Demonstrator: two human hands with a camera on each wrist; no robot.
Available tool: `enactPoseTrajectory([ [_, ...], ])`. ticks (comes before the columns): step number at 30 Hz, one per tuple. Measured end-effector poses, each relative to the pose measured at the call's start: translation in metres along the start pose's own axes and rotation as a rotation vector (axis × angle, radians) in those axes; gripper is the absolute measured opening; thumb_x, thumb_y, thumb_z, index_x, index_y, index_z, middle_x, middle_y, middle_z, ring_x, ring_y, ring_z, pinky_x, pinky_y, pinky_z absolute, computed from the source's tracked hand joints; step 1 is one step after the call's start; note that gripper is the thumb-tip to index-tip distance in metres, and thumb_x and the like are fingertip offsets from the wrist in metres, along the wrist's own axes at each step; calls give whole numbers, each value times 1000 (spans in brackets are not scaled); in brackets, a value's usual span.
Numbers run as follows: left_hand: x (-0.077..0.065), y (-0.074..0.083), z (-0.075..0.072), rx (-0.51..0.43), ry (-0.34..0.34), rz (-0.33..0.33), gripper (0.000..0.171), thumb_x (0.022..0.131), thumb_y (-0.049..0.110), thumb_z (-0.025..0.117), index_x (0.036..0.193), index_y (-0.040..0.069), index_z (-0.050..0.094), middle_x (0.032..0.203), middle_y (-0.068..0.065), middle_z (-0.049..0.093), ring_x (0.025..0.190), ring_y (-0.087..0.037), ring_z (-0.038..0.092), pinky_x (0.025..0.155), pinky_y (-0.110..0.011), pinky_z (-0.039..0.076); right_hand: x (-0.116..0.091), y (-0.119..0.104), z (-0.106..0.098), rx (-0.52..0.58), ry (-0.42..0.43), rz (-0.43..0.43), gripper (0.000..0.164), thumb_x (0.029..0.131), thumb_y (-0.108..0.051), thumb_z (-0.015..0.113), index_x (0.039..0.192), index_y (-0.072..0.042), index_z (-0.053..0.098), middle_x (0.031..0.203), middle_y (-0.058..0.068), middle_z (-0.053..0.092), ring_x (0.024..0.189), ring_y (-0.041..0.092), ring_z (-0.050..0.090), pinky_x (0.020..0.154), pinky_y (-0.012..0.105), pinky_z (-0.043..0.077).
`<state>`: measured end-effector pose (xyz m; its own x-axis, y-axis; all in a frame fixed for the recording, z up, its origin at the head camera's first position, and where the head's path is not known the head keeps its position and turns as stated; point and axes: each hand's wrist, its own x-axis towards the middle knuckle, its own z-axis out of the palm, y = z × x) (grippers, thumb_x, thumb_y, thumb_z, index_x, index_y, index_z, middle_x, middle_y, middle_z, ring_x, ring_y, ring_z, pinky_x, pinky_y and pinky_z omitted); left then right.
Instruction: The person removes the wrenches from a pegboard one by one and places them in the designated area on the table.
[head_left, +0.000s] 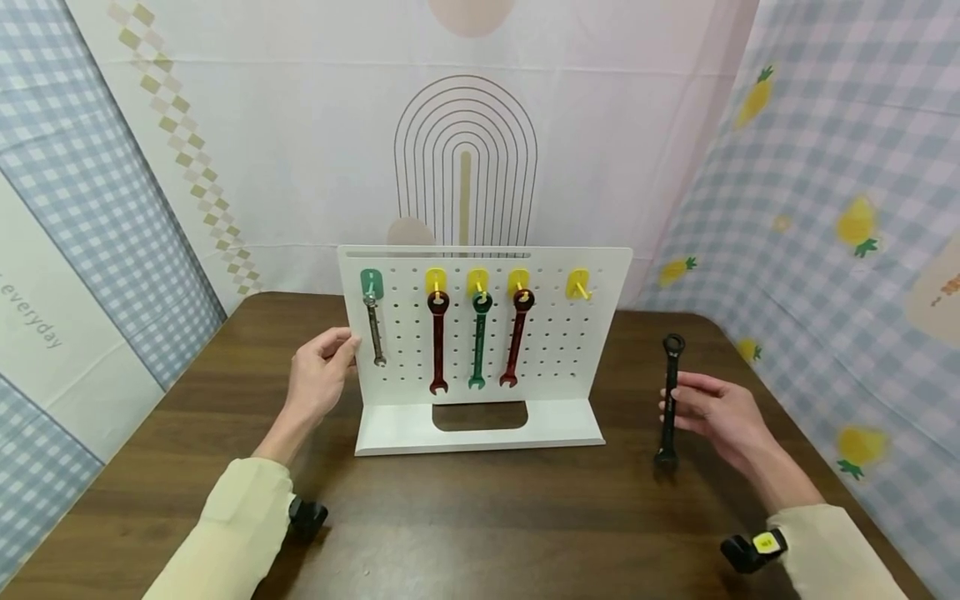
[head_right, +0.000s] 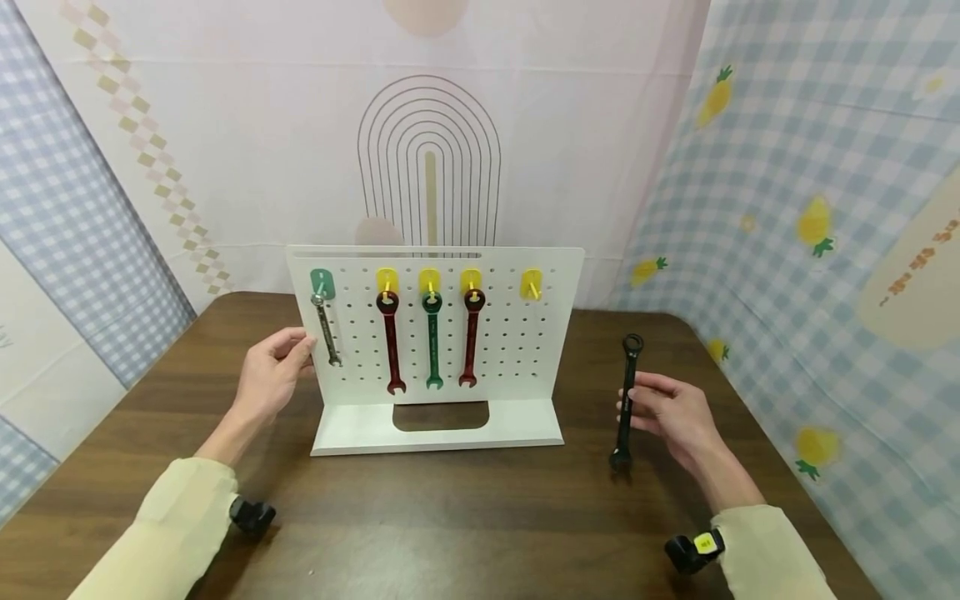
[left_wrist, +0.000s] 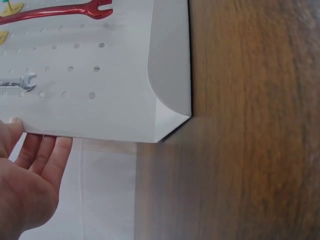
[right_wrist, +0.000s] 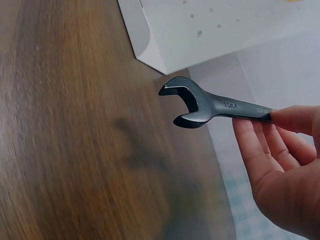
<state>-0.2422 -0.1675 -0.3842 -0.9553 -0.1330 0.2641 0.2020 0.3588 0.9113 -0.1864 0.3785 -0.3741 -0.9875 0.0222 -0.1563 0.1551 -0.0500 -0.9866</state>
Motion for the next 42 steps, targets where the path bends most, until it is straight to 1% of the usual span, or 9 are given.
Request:
enactPoseTrajectory([
  [3,0,0,0,-6,2,-1,31,109,26,62,124,1,71,117,-24,72,87,0,66,75,-13,60,1,0,-5,-6,8,3,21,104,-9,68,104,-28,77,97,-4,81,89,13,79,76,30,67],
  [6,1,0,0,-10,1,-3,31,109,26,62,124,0,71,116,-25,72,86,2,65,76,-13,61,2,-1,-11,-11,15,-1,22,104,-8,68,103,-28,77,96,-4,81,88,13,79,76,30,67],
  [8,1,0,0,-12,0,-2,31,109,25,62,123,-1,71,115,-25,72,86,2,65,77,-16,62,2,-1,-14,-13,21,-1,23,104,-8,67,103,-28,77,95,-5,81,88,13,79,76,30,67],
  [13,1,0,0,6,4,1,30,109,25,62,122,0,72,113,-23,72,85,1,65,79,-21,64,1,0,-22,-18,32,8,23,104,-7,66,105,-28,76,95,-5,81,88,13,78,76,31,67],
  [16,1,0,0,14,6,-1,30,109,25,62,123,1,72,114,-23,72,85,1,65,80,-22,64,1,0,-25,-23,36,19,23,104,-8,67,104,-28,77,95,-5,81,88,13,78,76,31,67],
  [23,0,1,-1,-10,3,-16,31,108,26,63,125,1,72,118,-24,72,87,1,66,81,-24,65,2,1,-32,-39,34,54,24,104,-8,67,104,-29,77,96,-8,81,88,11,78,77,31,67],
  [28,0,1,-1,-6,-4,-14,32,109,27,63,125,2,72,118,-23,72,88,-1,66,81,-24,65,2,2,-37,-56,36,65,22,104,-9,68,107,-29,77,97,-8,81,89,11,78,78,30,67],
  [36,0,1,-1,4,-9,-17,32,109,27,61,127,1,71,120,-23,71,90,-3,66,82,-24,65,4,4,-44,-51,24,86,25,104,-8,68,104,-31,76,97,-9,81,91,11,77,79,31,67],
  [42,0,2,-2,4,-11,-24,33,109,29,62,126,2,71,121,-23,71,91,-6,66,82,-24,65,6,4,-48,-36,51,117,24,104,-8,68,101,-31,75,97,-8,81,89,10,77,79,32,67],
])
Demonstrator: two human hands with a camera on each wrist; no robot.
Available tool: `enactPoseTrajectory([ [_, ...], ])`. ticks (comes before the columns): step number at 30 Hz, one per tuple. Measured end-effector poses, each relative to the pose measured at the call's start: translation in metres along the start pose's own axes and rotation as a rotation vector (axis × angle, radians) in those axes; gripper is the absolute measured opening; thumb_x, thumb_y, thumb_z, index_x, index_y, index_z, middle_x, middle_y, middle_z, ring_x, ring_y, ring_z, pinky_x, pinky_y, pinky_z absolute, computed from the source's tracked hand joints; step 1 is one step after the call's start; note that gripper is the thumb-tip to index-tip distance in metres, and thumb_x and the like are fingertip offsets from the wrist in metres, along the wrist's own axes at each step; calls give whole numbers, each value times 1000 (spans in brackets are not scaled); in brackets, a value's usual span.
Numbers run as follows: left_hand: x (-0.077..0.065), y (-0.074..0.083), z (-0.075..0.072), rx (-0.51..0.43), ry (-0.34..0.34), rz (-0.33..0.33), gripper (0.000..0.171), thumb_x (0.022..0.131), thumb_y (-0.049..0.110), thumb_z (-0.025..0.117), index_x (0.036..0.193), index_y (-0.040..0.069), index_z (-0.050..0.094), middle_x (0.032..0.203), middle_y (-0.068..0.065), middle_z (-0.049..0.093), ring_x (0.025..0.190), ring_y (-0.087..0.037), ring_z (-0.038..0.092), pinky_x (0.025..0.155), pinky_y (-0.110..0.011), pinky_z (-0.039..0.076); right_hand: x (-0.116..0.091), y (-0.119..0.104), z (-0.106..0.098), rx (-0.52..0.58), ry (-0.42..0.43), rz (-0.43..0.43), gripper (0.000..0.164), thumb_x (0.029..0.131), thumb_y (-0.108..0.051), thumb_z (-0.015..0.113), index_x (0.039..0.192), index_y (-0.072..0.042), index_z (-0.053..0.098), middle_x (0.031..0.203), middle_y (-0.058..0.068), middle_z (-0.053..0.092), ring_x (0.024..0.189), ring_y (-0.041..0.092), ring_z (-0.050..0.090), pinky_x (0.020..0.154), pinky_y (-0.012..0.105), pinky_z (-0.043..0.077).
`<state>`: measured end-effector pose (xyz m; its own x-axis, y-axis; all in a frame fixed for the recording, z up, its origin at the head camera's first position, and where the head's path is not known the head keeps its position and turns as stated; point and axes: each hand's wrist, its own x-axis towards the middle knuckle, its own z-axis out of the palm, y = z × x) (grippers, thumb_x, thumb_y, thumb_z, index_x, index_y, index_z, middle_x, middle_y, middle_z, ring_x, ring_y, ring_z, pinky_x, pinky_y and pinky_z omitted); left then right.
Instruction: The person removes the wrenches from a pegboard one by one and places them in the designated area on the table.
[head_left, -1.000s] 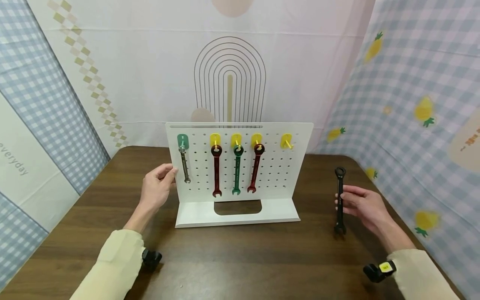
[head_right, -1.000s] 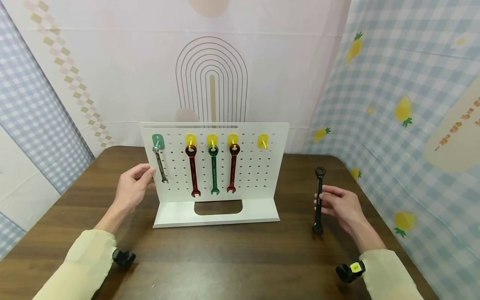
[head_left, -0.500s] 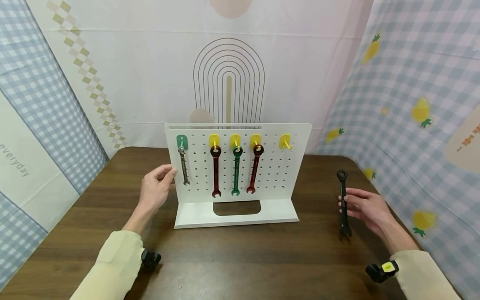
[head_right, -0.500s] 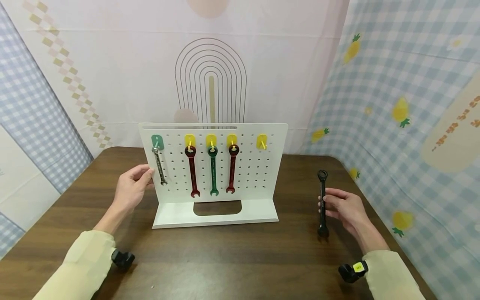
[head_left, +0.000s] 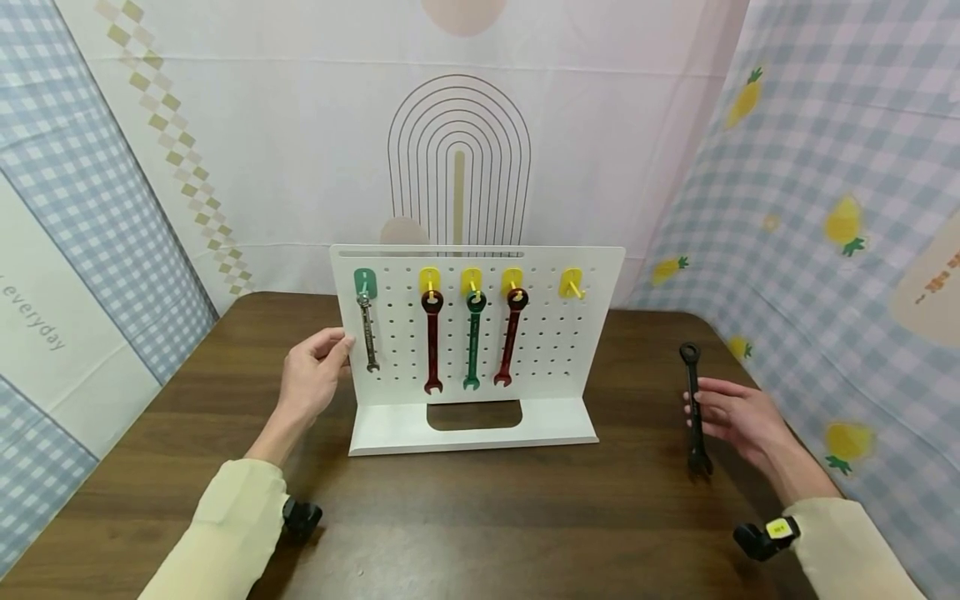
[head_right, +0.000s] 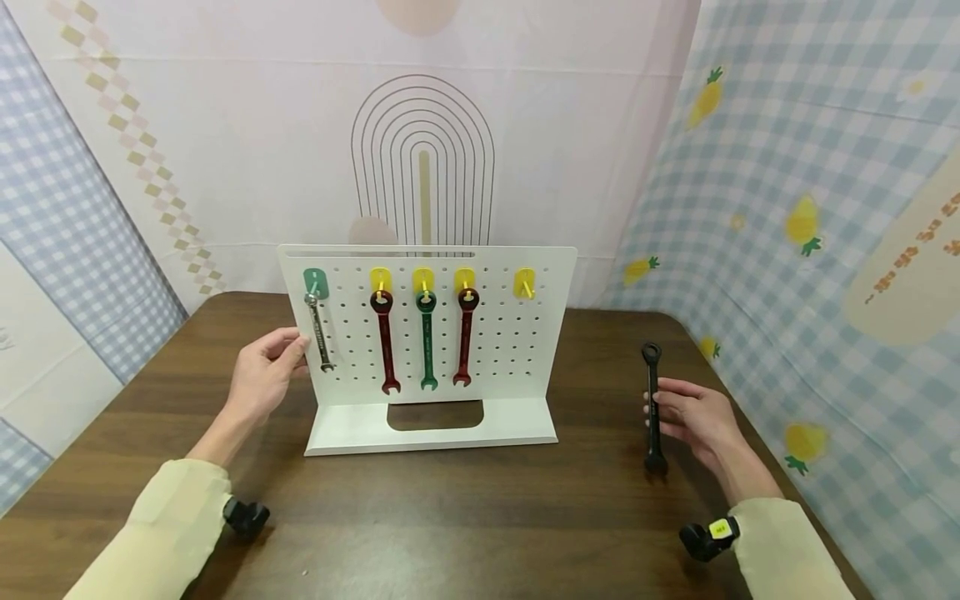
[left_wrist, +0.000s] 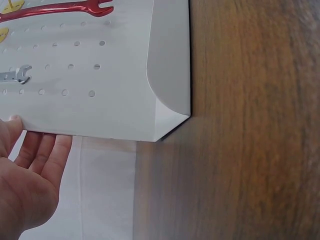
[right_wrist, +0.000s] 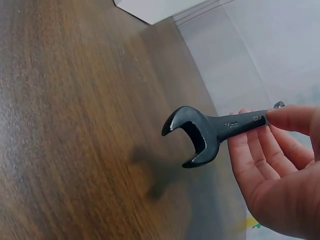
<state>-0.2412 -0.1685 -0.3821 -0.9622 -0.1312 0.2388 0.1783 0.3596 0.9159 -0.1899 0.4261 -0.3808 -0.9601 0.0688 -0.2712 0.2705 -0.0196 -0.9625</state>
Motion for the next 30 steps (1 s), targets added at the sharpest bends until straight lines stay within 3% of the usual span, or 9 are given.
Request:
enactPoseTrajectory([
  [8,1,-1,1,2,8,10,32,109,28,62,124,1,71,115,-22,70,88,-3,65,81,-23,65,3,1,-9,14,43,57,25,105,-11,66,97,-32,75,93,-10,80,87,9,76,78,32,67],
  [16,1,-1,1,-9,8,7,33,109,27,62,126,0,71,120,-24,71,88,-1,66,77,-16,62,4,6,-15,23,53,64,28,106,-9,64,94,-32,76,91,-9,80,85,8,76,77,32,67],
  [23,1,-2,1,3,6,4,32,109,27,62,125,1,71,118,-23,71,88,-1,66,82,-26,66,7,9,-21,-17,72,69,30,106,-11,64,92,-34,76,89,-11,80,82,8,76,74,30,67],
  [30,1,-2,1,3,8,5,32,109,27,62,125,1,71,119,-23,71,88,-2,66,83,-27,66,11,13,-29,-118,117,93,25,107,-15,62,94,-34,73,87,-13,79,81,8,76,73,29,66],
])
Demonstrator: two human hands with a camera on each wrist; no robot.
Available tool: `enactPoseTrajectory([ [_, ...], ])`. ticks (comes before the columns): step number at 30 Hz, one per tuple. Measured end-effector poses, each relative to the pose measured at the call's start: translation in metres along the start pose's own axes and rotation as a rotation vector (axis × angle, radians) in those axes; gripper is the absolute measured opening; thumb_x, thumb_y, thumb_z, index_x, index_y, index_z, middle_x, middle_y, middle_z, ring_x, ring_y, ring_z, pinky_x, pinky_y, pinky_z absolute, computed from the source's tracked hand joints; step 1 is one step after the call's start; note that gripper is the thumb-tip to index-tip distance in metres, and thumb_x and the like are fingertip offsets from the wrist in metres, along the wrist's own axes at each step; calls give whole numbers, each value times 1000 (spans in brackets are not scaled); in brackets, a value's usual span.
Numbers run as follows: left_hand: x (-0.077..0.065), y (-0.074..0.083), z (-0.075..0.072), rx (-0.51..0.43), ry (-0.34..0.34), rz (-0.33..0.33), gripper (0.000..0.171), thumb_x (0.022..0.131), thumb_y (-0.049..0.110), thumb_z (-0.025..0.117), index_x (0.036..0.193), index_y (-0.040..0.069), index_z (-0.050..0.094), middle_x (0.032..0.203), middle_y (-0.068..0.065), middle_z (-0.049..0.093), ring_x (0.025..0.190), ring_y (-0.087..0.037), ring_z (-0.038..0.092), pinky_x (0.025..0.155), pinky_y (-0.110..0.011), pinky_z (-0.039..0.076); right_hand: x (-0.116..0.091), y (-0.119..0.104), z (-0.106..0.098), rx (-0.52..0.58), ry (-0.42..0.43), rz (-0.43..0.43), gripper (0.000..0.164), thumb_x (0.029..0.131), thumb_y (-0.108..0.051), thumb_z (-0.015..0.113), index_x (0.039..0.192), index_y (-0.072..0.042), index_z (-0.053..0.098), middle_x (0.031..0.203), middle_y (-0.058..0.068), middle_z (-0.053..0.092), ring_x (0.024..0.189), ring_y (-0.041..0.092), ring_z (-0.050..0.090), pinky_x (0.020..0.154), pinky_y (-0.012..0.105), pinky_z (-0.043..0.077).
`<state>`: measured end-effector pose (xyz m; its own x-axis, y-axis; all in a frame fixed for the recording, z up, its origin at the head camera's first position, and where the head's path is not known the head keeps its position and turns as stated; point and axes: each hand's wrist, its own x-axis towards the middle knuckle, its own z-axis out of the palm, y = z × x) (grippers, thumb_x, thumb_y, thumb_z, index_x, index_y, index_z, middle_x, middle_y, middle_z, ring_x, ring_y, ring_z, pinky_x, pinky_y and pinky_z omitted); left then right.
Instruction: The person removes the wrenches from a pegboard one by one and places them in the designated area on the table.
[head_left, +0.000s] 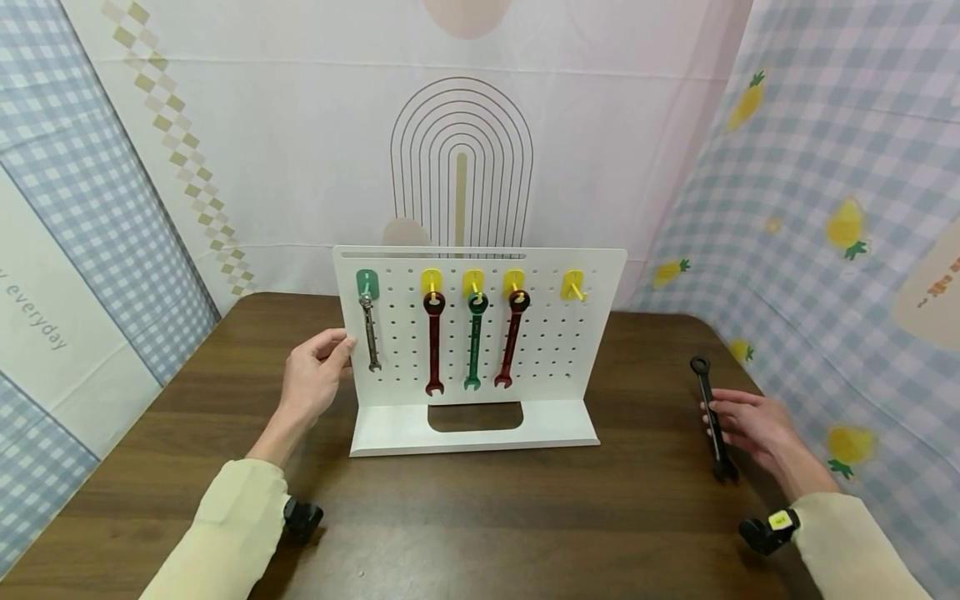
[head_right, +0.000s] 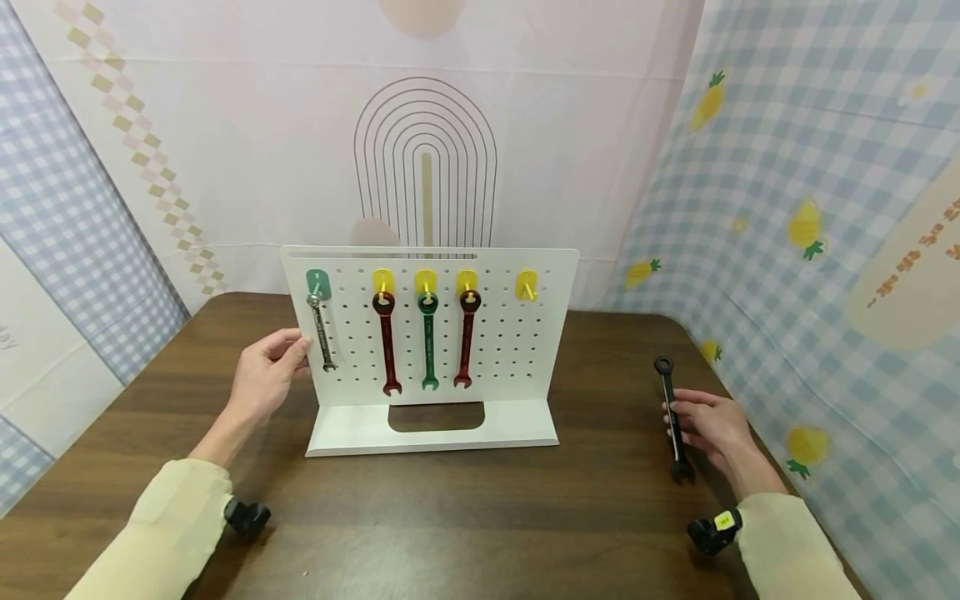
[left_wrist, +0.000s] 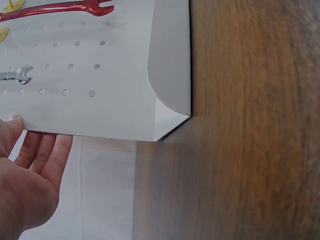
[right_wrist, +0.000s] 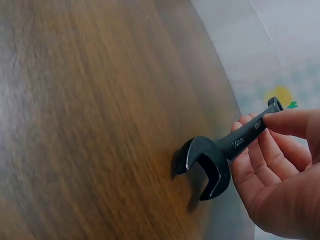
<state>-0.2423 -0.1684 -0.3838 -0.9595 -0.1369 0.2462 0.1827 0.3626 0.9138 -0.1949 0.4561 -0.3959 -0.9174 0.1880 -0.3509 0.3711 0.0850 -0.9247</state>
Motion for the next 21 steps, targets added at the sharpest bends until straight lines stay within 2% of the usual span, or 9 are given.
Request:
enactPoseTrajectory([
  [7,0,0,0,-5,-4,3,32,109,26,63,125,1,71,119,-23,71,87,-1,66,84,-31,66,2,5,-7,-65,16,3,21,107,-16,62,98,-31,73,87,-12,79,80,9,76,71,29,66],
  [13,1,1,1,-18,-5,8,32,109,26,63,126,0,71,117,-24,72,86,1,66,82,-28,66,4,6,-10,-98,32,8,22,107,-14,63,98,-30,75,86,-13,79,79,8,75,70,29,65],
  [18,0,1,0,-18,-5,-3,32,109,26,63,126,0,71,119,-24,72,86,0,66,83,-30,66,7,6,-13,-97,35,16,18,106,-12,63,102,-23,76,86,-10,78,79,10,75,72,31,66],
  [21,0,1,-1,-13,-4,-5,32,109,26,62,125,1,71,120,-23,71,87,-1,66,84,-31,66,9,6,-14,-105,33,20,16,107,-11,62,112,-15,75,86,-8,78,79,11,75,74,32,67],
])
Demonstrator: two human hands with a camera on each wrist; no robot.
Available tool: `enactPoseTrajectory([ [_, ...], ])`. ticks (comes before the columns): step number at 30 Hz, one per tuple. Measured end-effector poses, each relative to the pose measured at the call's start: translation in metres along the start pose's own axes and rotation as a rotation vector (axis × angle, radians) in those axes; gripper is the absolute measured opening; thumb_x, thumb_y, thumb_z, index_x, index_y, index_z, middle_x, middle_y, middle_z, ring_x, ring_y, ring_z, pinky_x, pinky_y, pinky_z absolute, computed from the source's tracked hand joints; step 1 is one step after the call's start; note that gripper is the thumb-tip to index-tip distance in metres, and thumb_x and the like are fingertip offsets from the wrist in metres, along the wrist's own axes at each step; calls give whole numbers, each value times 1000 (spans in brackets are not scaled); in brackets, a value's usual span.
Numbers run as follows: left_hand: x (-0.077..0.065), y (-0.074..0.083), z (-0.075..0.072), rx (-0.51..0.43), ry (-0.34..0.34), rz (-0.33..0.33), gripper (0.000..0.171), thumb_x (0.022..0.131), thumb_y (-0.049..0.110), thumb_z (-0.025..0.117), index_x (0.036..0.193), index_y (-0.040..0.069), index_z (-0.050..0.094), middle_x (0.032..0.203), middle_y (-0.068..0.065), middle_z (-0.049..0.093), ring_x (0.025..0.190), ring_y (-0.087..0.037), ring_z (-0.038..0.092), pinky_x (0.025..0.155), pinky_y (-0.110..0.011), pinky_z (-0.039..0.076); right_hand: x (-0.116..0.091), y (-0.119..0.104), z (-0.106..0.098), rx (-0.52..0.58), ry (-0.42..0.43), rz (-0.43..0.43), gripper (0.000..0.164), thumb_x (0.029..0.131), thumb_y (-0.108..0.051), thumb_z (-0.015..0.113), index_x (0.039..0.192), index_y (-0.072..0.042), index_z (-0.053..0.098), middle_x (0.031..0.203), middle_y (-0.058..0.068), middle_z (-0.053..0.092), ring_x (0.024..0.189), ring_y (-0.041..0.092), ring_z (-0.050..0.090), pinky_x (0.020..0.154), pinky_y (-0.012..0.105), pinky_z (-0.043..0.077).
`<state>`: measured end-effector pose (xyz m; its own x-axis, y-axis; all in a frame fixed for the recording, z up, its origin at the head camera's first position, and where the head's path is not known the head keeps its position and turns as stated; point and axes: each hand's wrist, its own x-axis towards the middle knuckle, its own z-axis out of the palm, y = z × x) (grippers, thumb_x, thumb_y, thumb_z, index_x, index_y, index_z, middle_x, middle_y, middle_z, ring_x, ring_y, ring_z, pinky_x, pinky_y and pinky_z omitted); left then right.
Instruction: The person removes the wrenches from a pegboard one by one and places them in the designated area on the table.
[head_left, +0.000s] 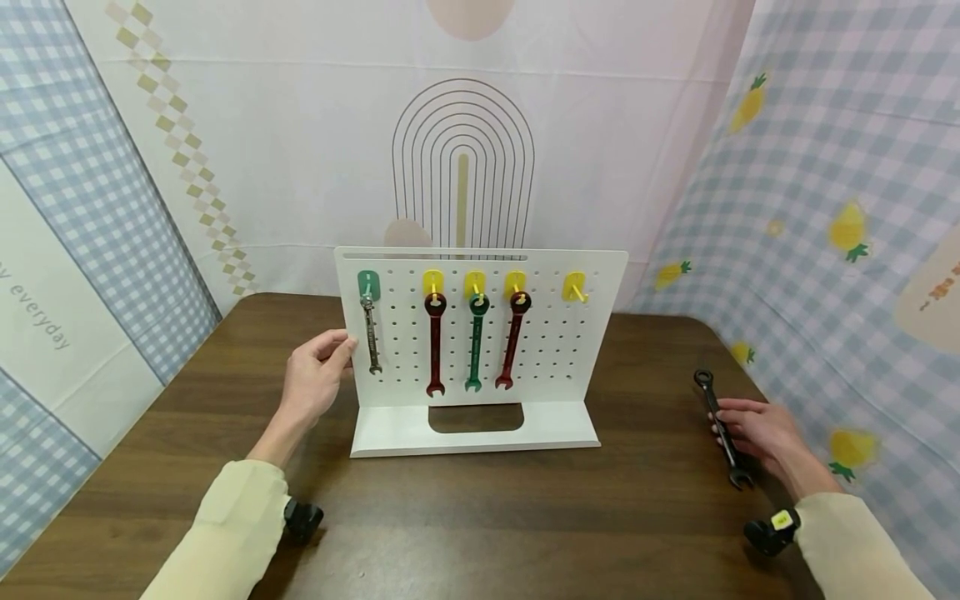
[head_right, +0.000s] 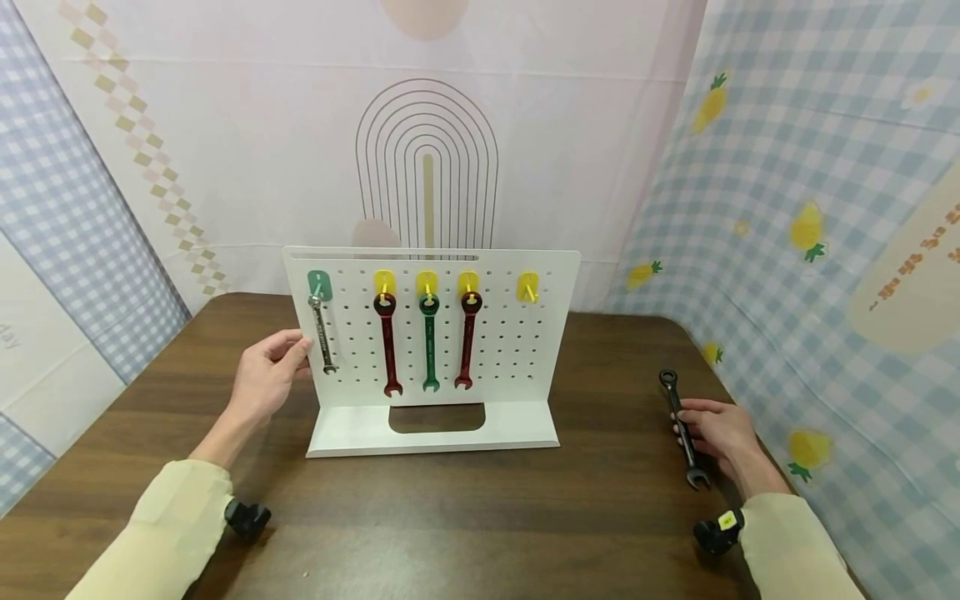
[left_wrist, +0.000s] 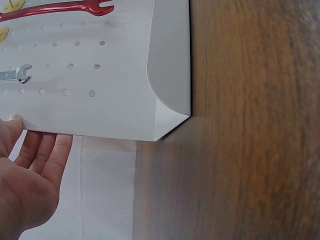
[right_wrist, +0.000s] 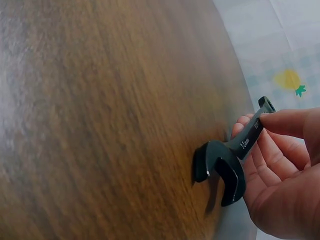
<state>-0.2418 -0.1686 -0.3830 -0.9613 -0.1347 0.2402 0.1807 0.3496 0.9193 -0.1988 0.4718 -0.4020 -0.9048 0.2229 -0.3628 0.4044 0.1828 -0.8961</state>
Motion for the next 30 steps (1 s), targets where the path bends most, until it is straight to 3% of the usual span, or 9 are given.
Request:
enactPoseTrajectory([
  [5,0,0,0,0,-1,2,32,109,27,62,126,1,71,117,-23,71,87,-2,66,83,-29,66,2,1,-1,-48,12,4,34,107,-11,61,138,3,62,87,-9,78,79,10,75,74,33,67],
  [9,0,0,0,0,-2,-7,33,109,28,62,127,2,71,117,-22,71,88,-1,66,84,-29,66,3,1,0,-81,22,-3,43,107,-12,61,144,8,55,87,-10,77,79,10,74,73,33,66],
  [19,-1,1,-1,-4,-9,-16,35,109,30,63,128,2,71,122,-22,70,91,-4,66,84,-25,65,5,0,-1,-110,24,-12,42,107,-9,58,144,11,54,87,-9,77,78,10,74,73,33,66],
  [30,-1,0,-1,-11,-9,-17,35,109,29,63,129,2,70,122,-22,70,90,-1,66,81,-20,64,6,-1,0,-123,58,-30,20,103,-5,65,118,2,75,81,-7,77,72,10,75,68,32,66],
])
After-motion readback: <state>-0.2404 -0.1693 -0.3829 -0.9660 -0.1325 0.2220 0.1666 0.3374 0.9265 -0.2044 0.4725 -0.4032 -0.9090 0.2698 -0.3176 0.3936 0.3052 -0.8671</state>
